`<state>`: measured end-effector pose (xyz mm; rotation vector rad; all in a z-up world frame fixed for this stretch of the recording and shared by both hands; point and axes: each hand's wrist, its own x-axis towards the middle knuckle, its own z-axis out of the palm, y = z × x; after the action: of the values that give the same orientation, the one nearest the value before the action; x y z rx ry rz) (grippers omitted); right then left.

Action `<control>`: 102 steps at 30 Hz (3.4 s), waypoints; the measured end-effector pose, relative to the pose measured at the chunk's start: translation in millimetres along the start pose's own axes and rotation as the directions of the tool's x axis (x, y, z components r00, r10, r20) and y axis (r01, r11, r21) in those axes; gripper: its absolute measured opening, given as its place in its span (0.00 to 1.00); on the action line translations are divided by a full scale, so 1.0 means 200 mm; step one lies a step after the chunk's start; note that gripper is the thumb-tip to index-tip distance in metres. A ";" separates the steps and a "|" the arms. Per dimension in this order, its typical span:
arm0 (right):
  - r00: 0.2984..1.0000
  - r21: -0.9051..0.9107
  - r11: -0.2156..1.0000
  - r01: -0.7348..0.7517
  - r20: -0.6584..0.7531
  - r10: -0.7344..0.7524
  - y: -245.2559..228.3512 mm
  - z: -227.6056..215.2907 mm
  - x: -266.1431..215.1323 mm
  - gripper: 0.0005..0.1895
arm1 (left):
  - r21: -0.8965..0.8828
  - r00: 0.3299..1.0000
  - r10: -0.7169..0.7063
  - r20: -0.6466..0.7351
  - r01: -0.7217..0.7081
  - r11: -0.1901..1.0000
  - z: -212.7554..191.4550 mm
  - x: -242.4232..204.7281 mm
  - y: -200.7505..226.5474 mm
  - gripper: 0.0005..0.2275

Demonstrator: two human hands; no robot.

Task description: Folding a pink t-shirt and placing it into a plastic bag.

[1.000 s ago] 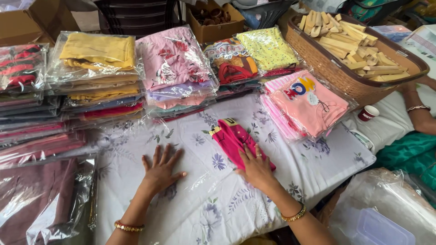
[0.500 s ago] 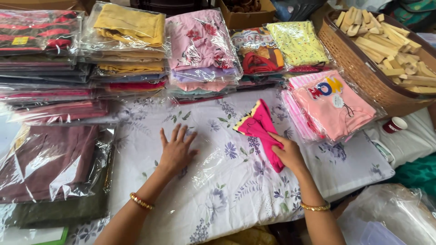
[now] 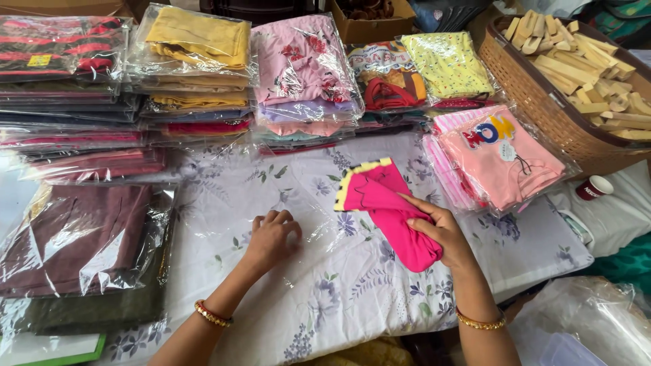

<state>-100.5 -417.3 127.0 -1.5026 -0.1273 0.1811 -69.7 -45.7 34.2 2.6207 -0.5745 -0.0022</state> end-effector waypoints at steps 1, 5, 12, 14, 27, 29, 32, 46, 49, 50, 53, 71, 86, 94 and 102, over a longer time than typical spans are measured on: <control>0.998 0.014 0.998 0.054 0.017 -0.054 -0.04 0.04 0.00 0.30 | -0.016 0.997 -0.013 0.082 0.014 1.000 -0.11 -0.01 0.08 0.22; 0.993 0.023 0.994 0.108 0.044 -0.109 -0.10 0.15 0.01 0.30 | -0.022 0.995 -0.004 0.096 0.006 1.000 -0.09 -0.01 0.07 0.25; 0.989 -0.019 0.992 0.122 0.082 -0.120 -0.07 0.22 0.02 0.29 | -0.212 0.990 -0.015 -0.141 -0.015 0.977 0.12 0.01 -0.10 0.05; 0.989 -0.057 0.990 0.132 0.071 -0.128 -0.07 0.22 0.01 0.29 | -0.252 0.982 -0.015 -0.187 -0.034 0.967 0.15 0.02 -0.12 0.04; 0.921 -0.472 0.860 0.194 0.389 0.005 0.20 0.36 -0.10 0.34 | -0.599 0.932 -0.101 -0.349 -0.139 0.788 0.37 0.07 -0.30 0.22; 0.879 -0.560 0.781 0.277 0.476 0.029 0.21 0.37 -0.15 0.35 | -0.537 0.931 -0.069 -0.358 -0.145 0.831 0.17 0.08 -0.20 0.11; 0.894 -0.611 0.764 0.208 0.436 0.105 0.17 0.38 -0.21 0.34 | -0.582 0.935 -0.219 -0.279 0.017 0.813 -0.03 0.06 -0.07 0.06; 0.963 -0.610 0.769 0.192 0.270 -0.026 0.16 0.58 -0.11 0.33 | -0.268 0.893 0.244 -0.377 -0.358 0.894 -0.27 -0.02 0.34 0.03; 0.887 -0.577 0.675 0.460 0.341 -0.312 0.27 0.58 -0.10 0.20 | -0.336 0.931 0.250 -0.265 -0.333 0.881 -0.18 -0.03 0.43 0.03; 0.886 -0.577 0.674 0.460 0.342 -0.313 0.29 0.58 -0.08 0.20 | -0.336 0.931 0.251 -0.266 -0.333 0.881 -0.17 -0.04 0.45 0.03; 0.967 -0.653 0.720 0.237 0.230 -0.109 0.46 0.53 -0.01 0.09 | -0.144 0.895 0.304 -0.325 -0.365 0.920 -0.14 -0.07 0.52 0.05; 0.973 -0.696 0.689 0.202 0.220 -0.064 0.30 0.50 0.06 0.38 | 0.034 0.852 0.460 -0.249 -0.467 0.884 -0.02 -0.29 0.56 0.37; 0.634 -0.655 -0.253 0.712 0.755 -0.170 0.45 0.52 0.18 0.34 | -0.065 0.747 0.557 -0.362 -0.616 0.785 0.01 -0.34 0.60 0.29; 0.921 -0.919 0.061 0.389 0.390 -0.005 0.64 0.62 0.39 0.44 | -0.072 0.802 0.516 -0.302 -0.559 0.826 0.05 -0.31 0.56 0.29; 0.740 -0.745 -0.093 0.661 0.667 -0.086 0.58 0.69 0.36 0.44 | -0.080 0.798 0.513 -0.316 -0.561 0.824 0.06 -0.32 0.54 0.27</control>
<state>-60.9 -261.8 19.1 -2.7850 -1.3870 -0.1694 -171.6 -114.1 64.2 2.1490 -1.1410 0.4740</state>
